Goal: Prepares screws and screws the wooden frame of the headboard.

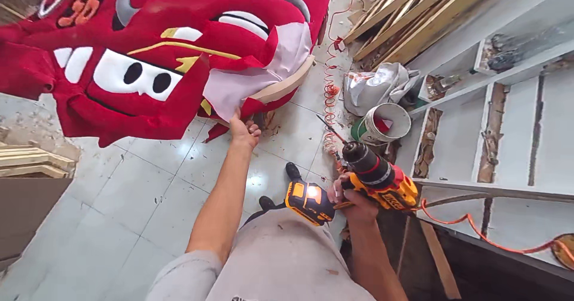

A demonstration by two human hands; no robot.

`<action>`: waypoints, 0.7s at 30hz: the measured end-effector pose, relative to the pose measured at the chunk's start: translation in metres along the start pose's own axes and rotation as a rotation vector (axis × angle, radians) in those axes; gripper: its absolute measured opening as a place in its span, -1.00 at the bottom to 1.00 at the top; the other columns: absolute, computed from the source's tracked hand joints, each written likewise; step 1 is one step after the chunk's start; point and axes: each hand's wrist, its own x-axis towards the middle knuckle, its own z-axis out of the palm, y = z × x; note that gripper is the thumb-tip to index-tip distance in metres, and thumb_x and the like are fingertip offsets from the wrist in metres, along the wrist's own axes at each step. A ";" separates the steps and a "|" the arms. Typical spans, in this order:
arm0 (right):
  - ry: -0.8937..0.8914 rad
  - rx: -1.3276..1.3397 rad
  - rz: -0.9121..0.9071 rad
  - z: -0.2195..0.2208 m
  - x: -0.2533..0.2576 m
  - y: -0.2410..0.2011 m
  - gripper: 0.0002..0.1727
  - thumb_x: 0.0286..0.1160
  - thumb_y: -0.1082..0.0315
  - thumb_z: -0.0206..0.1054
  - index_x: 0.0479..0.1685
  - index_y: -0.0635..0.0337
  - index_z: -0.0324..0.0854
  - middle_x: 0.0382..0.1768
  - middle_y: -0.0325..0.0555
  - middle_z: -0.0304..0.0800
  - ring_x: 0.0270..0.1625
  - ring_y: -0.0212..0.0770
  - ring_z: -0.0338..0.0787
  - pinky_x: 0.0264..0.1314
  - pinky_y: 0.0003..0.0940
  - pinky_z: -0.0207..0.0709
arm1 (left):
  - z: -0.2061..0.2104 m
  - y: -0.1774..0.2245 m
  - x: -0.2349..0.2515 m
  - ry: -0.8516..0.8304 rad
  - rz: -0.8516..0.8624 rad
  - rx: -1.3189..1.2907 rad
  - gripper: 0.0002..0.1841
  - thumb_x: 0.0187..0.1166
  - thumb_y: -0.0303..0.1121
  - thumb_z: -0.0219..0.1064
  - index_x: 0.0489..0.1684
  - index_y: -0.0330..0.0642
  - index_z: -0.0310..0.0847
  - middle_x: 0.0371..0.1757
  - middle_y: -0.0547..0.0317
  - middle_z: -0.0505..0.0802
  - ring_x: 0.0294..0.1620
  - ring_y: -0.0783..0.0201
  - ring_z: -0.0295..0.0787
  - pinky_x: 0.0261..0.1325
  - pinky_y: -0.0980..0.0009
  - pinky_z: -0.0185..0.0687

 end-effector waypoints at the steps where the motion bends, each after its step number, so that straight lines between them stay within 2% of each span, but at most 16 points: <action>1: 0.009 0.006 -0.002 -0.001 -0.002 0.000 -0.71 0.44 0.28 0.40 0.13 0.03 0.77 -0.38 -0.27 0.85 -0.41 -0.35 0.80 -0.27 -0.39 0.72 | -0.004 -0.001 0.007 0.048 0.078 0.103 -0.57 0.84 0.07 -0.09 -0.44 0.05 0.33 -0.80 0.43 0.25 -0.89 0.48 0.04 -0.81 0.57 0.07; 2: 0.016 0.010 0.000 -0.003 -0.004 -0.001 -0.71 0.44 0.29 0.40 0.13 0.04 0.77 -0.38 -0.26 0.85 -0.41 -0.34 0.80 -0.27 -0.38 0.73 | -0.012 -0.006 0.015 0.080 0.200 0.250 -0.65 0.86 -0.09 0.00 -0.38 -0.03 0.37 -0.77 0.39 0.32 -0.86 0.47 0.10 -0.77 0.55 0.13; 3: 0.018 0.010 0.002 -0.005 -0.004 -0.002 -0.71 0.44 0.30 0.39 0.13 0.05 0.77 -0.38 -0.25 0.85 -0.41 -0.34 0.80 -0.27 -0.38 0.73 | -0.025 -0.011 0.022 0.082 0.349 0.450 -0.71 0.85 -0.18 0.08 -0.24 -0.18 0.46 -0.67 0.30 0.46 -0.78 0.44 0.27 -0.67 0.49 0.31; 4: 0.020 0.010 0.005 -0.006 -0.004 -0.002 -0.71 0.43 0.31 0.39 0.13 0.05 0.77 -0.38 -0.25 0.85 -0.41 -0.34 0.80 -0.27 -0.38 0.73 | -0.041 -0.013 0.030 0.070 0.482 0.661 -0.68 0.81 -0.21 0.16 -0.08 -0.36 0.59 -0.48 0.14 0.65 -0.57 0.34 0.54 -0.40 0.34 0.57; 5: 0.024 0.003 0.013 -0.007 -0.005 -0.002 -0.71 0.44 0.31 0.39 0.12 0.05 0.77 -0.38 -0.25 0.85 -0.42 -0.35 0.80 -0.27 -0.38 0.73 | -0.055 -0.011 0.034 0.063 0.580 0.856 -0.62 0.77 -0.18 0.19 -0.04 -0.42 0.68 -0.32 0.00 0.81 -0.32 0.23 0.77 -0.09 0.18 0.73; 6: 0.029 -0.007 0.019 -0.008 -0.005 -0.002 -0.72 0.43 0.30 0.40 0.11 0.05 0.77 -0.38 -0.25 0.86 -0.42 -0.35 0.80 -0.28 -0.39 0.73 | -0.063 -0.003 0.035 0.065 0.645 1.027 -0.58 0.74 -0.13 0.20 -0.02 -0.41 0.73 -0.19 -0.10 0.88 -0.09 0.10 0.87 0.15 0.00 0.74; 7: 0.031 -0.019 0.022 -0.008 -0.005 -0.003 -0.72 0.44 0.30 0.40 0.11 0.05 0.77 -0.37 -0.26 0.86 -0.42 -0.36 0.80 -0.28 -0.40 0.73 | -0.064 0.011 0.030 0.076 0.688 1.172 -0.55 0.74 -0.08 0.19 0.00 -0.39 0.75 -0.10 -0.19 0.89 0.05 -0.04 0.87 0.26 -0.16 0.67; 8: 0.033 -0.030 0.024 -0.008 -0.006 -0.004 -0.72 0.44 0.30 0.39 0.12 0.05 0.78 -0.38 -0.26 0.85 -0.42 -0.36 0.80 -0.28 -0.41 0.72 | -0.059 0.028 0.021 0.088 0.723 1.297 -0.54 0.74 -0.07 0.17 0.02 -0.38 0.76 -0.06 -0.28 0.88 0.12 -0.17 0.85 0.30 -0.29 0.61; 11: 0.010 -0.059 0.027 -0.011 -0.007 -0.011 -0.72 0.48 0.30 0.40 0.14 0.05 0.78 -0.36 -0.26 0.87 -0.39 -0.37 0.81 -0.25 -0.41 0.73 | -0.038 0.080 -0.004 0.090 0.868 1.632 -0.60 0.76 -0.16 0.13 0.07 -0.36 0.73 -0.02 -0.46 0.83 0.14 -0.49 0.75 0.18 -0.55 0.48; 14: -0.006 -0.086 0.034 -0.012 -0.010 -0.013 -0.72 0.48 0.29 0.40 0.14 0.03 0.78 -0.35 -0.28 0.87 -0.38 -0.39 0.80 -0.24 -0.43 0.72 | -0.010 0.126 0.003 0.015 1.029 1.876 -0.64 0.74 -0.24 0.12 -0.03 -0.38 0.74 -0.02 -0.47 0.84 0.15 -0.54 0.74 0.13 -0.57 0.44; 15: -0.012 -0.089 0.038 -0.012 -0.011 -0.014 -0.72 0.48 0.29 0.41 0.14 0.04 0.78 -0.34 -0.28 0.87 -0.38 -0.39 0.81 -0.23 -0.43 0.73 | 0.000 0.137 0.010 -0.035 1.072 1.943 -0.65 0.75 -0.26 0.11 -0.10 -0.39 0.72 -0.04 -0.46 0.83 0.13 -0.53 0.75 0.09 -0.56 0.45; 17: -0.019 -0.080 0.038 -0.012 -0.012 -0.014 -0.73 0.49 0.31 0.41 0.13 0.08 0.78 -0.34 -0.24 0.87 -0.37 -0.37 0.81 -0.22 -0.40 0.74 | 0.017 0.150 0.025 -0.113 1.110 2.044 -0.66 0.76 -0.26 0.11 -0.14 -0.38 0.73 -0.04 -0.45 0.83 0.12 -0.52 0.76 0.07 -0.55 0.47; 19: -0.021 -0.073 0.047 -0.011 -0.013 -0.013 -0.73 0.49 0.31 0.39 0.13 0.08 0.78 -0.34 -0.24 0.87 -0.38 -0.37 0.80 -0.22 -0.41 0.73 | 0.031 0.150 0.031 -0.063 1.054 2.051 -0.70 0.71 -0.27 0.16 -0.03 -0.34 0.73 -0.02 -0.46 0.83 0.13 -0.52 0.75 0.08 -0.54 0.48; 20: -0.019 -0.074 0.057 -0.010 -0.013 -0.013 -0.73 0.50 0.30 0.39 0.14 0.07 0.77 -0.34 -0.25 0.86 -0.38 -0.38 0.80 -0.22 -0.41 0.72 | 0.037 0.146 0.028 -0.002 1.009 2.000 -0.70 0.66 -0.30 0.20 0.13 -0.31 0.69 0.00 -0.48 0.82 0.14 -0.54 0.75 0.09 -0.56 0.48; 21: -0.009 -0.075 0.064 -0.010 -0.014 -0.013 -0.72 0.50 0.30 0.40 0.15 0.07 0.77 -0.33 -0.25 0.86 -0.38 -0.37 0.80 -0.23 -0.41 0.72 | 0.041 0.139 0.019 0.047 0.995 1.933 -0.63 0.60 -0.35 0.21 0.33 -0.27 0.60 0.01 -0.50 0.82 0.12 -0.55 0.75 0.07 -0.54 0.50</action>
